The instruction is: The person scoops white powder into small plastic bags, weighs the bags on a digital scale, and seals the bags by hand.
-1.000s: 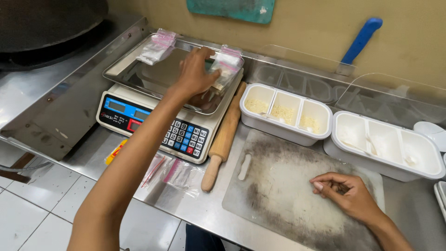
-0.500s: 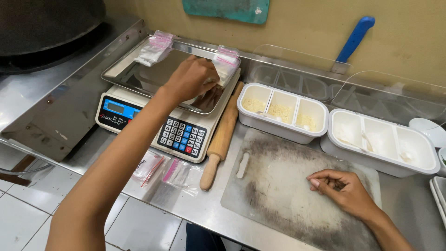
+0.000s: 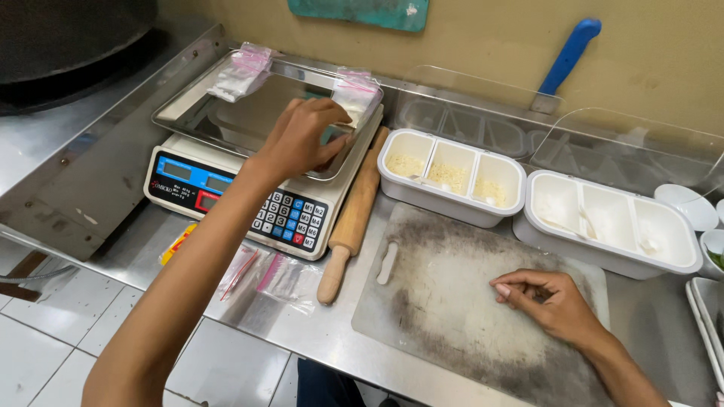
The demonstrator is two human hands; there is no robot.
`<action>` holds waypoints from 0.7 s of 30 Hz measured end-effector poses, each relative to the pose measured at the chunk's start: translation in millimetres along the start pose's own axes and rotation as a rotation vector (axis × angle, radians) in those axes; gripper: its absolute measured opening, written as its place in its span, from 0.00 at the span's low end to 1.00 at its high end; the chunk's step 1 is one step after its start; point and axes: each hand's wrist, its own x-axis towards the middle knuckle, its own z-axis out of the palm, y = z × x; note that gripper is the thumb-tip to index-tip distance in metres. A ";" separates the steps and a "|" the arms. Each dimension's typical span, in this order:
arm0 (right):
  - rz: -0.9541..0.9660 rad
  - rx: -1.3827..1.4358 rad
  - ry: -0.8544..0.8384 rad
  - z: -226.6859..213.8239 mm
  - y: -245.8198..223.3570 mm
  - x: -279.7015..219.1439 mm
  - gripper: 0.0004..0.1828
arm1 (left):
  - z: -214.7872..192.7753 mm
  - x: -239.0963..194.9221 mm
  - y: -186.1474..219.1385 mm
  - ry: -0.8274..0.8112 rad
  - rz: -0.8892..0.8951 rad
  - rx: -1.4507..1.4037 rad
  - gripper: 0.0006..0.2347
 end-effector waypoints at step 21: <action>-0.260 -0.030 0.008 4.7 -28.3 -12.2 0.06 | 19.4 -108.5 254.8 0.159 -0.112 -0.519 0.08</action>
